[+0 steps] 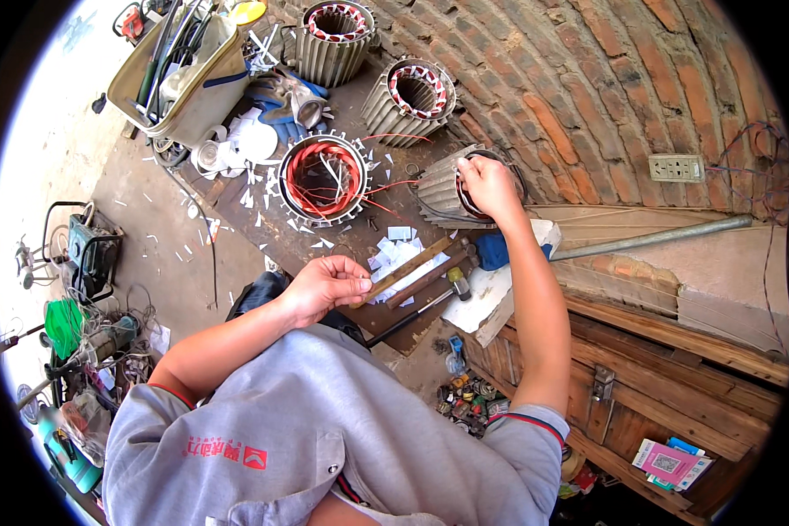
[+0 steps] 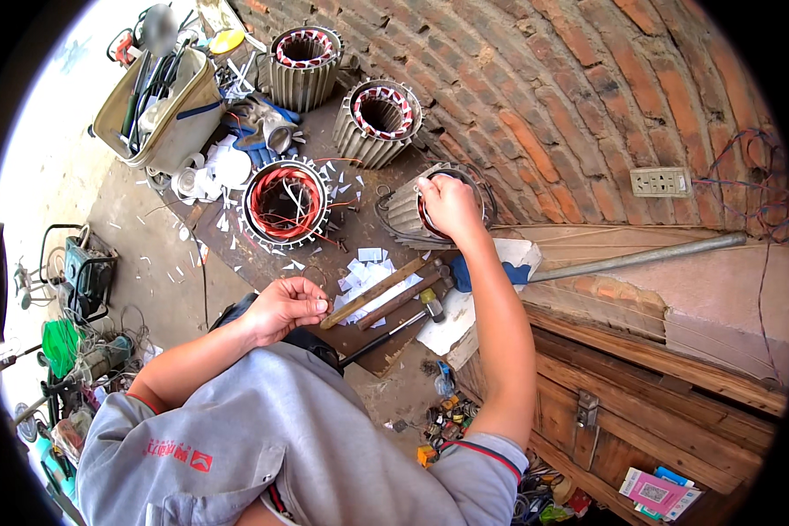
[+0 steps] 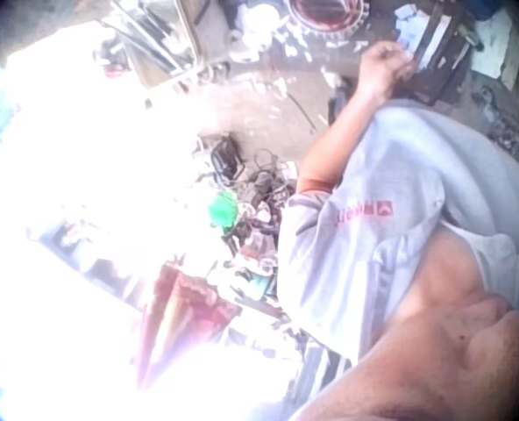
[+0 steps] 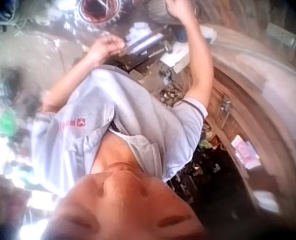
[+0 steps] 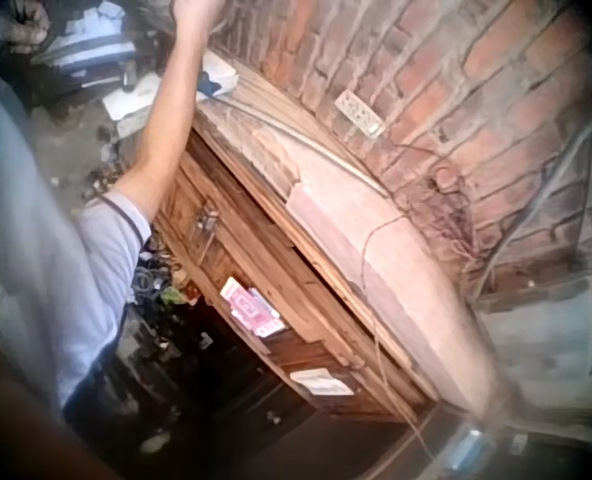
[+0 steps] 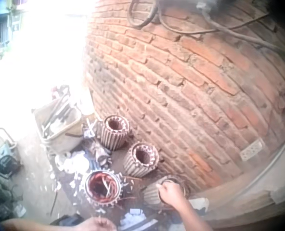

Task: The person winds copper wire into the slots of several motor stators placed on a workbench. They use their hands to guide the wire and occasionally use a tool to push the wire into the slots. The person handles multiple stators, moving them around and adjusting the wire.

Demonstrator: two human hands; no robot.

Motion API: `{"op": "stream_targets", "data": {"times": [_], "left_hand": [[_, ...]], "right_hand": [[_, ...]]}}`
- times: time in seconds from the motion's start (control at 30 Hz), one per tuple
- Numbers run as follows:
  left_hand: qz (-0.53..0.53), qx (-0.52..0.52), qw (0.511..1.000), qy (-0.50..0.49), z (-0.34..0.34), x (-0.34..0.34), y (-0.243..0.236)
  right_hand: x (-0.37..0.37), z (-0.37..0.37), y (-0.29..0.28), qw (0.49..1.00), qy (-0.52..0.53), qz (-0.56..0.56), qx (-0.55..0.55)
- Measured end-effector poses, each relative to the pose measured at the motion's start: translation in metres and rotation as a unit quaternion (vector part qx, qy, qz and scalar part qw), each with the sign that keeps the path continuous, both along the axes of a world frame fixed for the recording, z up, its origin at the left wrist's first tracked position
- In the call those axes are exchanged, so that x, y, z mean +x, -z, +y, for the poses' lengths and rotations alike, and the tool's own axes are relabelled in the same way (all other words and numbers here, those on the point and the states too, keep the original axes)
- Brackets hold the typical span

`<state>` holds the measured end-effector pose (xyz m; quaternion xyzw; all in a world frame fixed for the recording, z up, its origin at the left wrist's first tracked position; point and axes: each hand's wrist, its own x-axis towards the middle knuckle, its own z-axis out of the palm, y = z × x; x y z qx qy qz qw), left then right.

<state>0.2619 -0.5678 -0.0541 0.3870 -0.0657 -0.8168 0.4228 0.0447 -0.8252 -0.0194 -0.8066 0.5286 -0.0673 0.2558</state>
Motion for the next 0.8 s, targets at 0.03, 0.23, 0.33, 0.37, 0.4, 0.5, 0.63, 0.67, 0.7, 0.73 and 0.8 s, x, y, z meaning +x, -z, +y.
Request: {"op": "stream_targets", "data": {"times": [0.03,0.23,0.33,0.37,0.4,0.5,0.63,0.67,0.7,0.73,0.8], "left_hand": [[-0.001,0.003,1.0,0.003,0.0,-0.001,0.0],[-0.015,0.018,1.0,0.008,-0.001,-0.003,-0.001],[-0.016,0.016,1.0,0.02,-0.001,-0.004,0.002],[-0.018,0.015,0.999,0.024,-0.002,-0.006,0.003],[-0.02,0.015,0.999,0.025,-0.001,-0.006,0.004],[-0.018,0.015,0.999,0.023,-0.001,-0.007,0.004],[-0.022,0.019,0.999,0.018,-0.002,-0.008,0.002],[-0.021,0.017,1.0,0.016,-0.002,-0.008,0.003],[-0.02,0.016,1.0,0.016,-0.002,-0.008,0.004],[-0.018,0.014,1.0,0.015,-0.002,-0.008,0.004],[-0.02,0.017,1.0,0.012,-0.002,-0.008,0.003]], "right_hand": [[-0.002,-0.003,-0.001,0.997,0.041,-0.057,0.011],[-0.024,-0.012,-0.003,0.991,0.055,-0.113,0.048],[-0.012,0.005,-0.005,0.989,0.02,-0.137,0.06],[-0.01,0.007,-0.002,0.989,0.011,-0.141,0.046],[-0.009,0.01,0.001,0.989,0.0,-0.146,0.033],[-0.008,0.009,0.002,0.991,-0.06,-0.111,-0.053],[-0.007,0.011,-0.003,0.99,0.014,-0.132,-0.047],[-0.007,0.011,-0.003,0.987,0.047,-0.146,-0.04],[-0.008,0.012,-0.008,0.99,0.032,-0.129,-0.048],[-0.007,0.012,-0.009,0.991,0.006,-0.121,-0.056],[-0.005,0.011,-0.01,0.991,-0.045,-0.103,-0.073]]}}
